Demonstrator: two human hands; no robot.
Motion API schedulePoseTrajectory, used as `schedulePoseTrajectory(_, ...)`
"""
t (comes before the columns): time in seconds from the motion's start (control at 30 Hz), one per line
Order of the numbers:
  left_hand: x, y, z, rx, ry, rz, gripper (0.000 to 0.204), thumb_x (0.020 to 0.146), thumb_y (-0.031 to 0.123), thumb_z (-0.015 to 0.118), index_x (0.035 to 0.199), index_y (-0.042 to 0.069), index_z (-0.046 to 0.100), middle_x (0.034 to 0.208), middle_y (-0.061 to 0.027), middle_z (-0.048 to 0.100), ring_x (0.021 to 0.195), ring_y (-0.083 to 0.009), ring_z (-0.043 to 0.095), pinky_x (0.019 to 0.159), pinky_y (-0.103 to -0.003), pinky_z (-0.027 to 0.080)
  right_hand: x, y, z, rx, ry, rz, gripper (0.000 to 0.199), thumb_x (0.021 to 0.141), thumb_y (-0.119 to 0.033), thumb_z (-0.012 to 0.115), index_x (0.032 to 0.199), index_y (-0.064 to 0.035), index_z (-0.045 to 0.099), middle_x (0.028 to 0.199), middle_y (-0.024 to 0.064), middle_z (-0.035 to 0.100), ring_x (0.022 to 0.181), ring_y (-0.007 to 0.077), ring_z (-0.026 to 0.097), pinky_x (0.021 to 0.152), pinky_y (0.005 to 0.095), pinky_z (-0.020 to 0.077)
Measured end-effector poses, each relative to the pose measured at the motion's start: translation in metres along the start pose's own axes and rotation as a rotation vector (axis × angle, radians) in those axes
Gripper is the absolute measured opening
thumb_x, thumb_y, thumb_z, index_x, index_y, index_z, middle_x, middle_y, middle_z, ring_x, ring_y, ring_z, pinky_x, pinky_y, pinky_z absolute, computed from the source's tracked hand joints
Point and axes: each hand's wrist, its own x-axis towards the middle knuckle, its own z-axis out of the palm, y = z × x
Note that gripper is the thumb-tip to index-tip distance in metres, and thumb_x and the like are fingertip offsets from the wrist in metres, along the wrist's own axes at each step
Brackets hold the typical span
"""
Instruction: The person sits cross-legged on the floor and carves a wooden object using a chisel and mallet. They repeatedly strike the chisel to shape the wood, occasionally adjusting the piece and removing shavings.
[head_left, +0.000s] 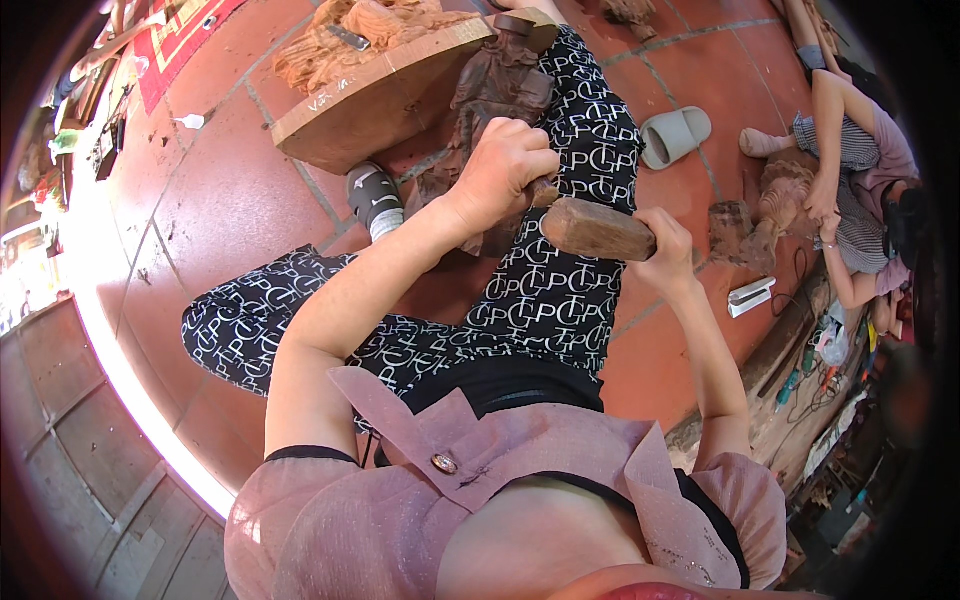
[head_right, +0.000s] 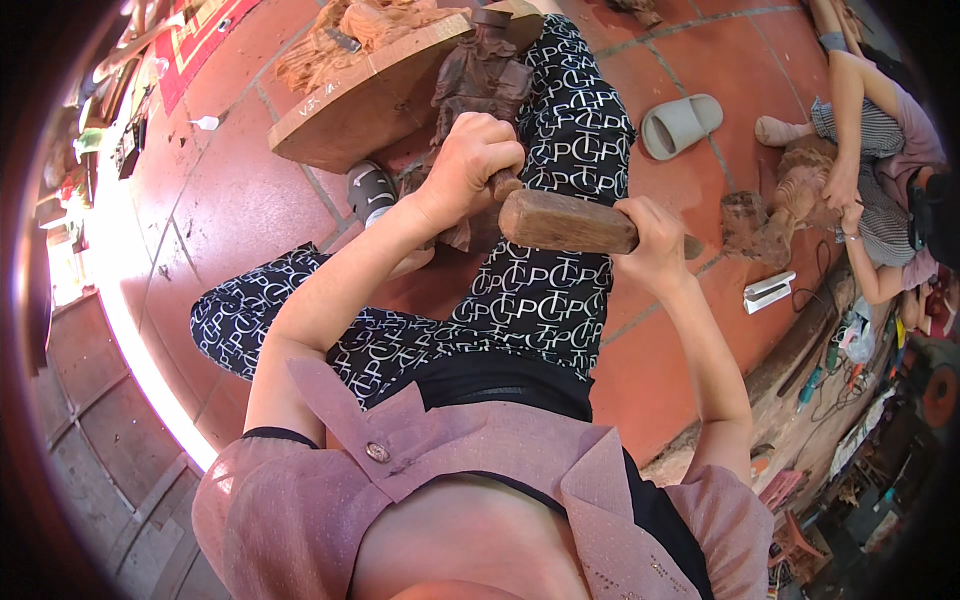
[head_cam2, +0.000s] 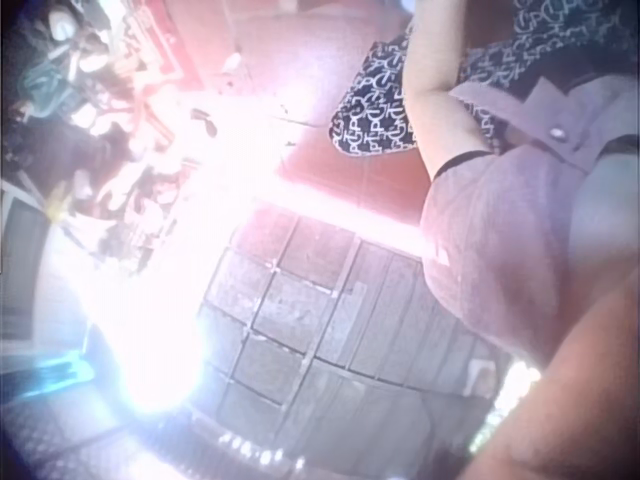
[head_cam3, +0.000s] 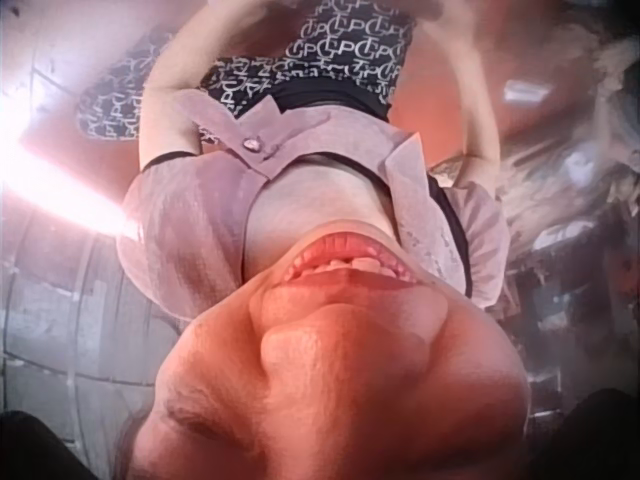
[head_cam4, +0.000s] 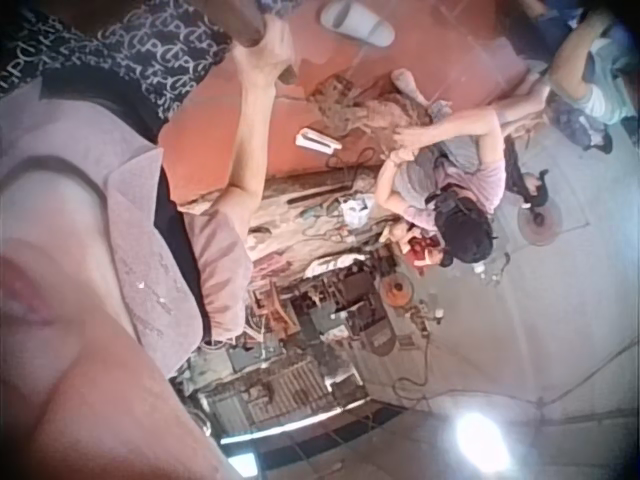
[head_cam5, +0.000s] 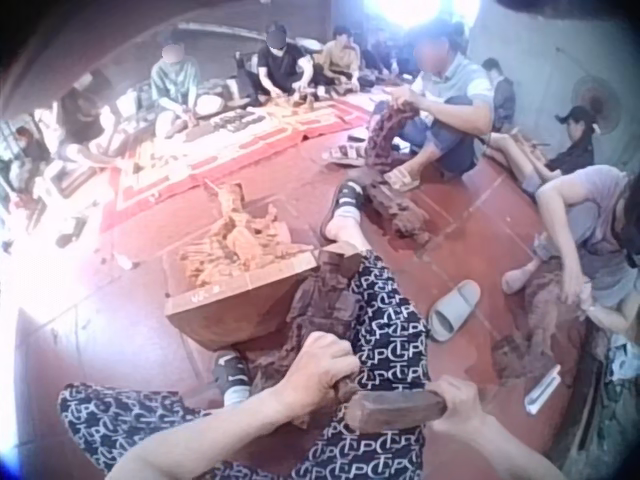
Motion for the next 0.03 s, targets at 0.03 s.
schedulePoseTrajectory(0.03,-0.0010,-0.0018,0.0000,0.012,-0.031,-0.012,0.019,0.064,0.015,0.073,0.073,0.013,0.057,0.077,-0.0029,0.052,0.080,-0.0259,0.052,0.077,-0.038,0.038,-0.0001,-0.0001,0.0000,0.000,-0.001,0.001,0.034,0.061,0.005,0.072,0.091,-0.0025,0.060,0.081,0.0135,0.061,0.074,0.0327,0.064,0.064,0.0356,0.0498)
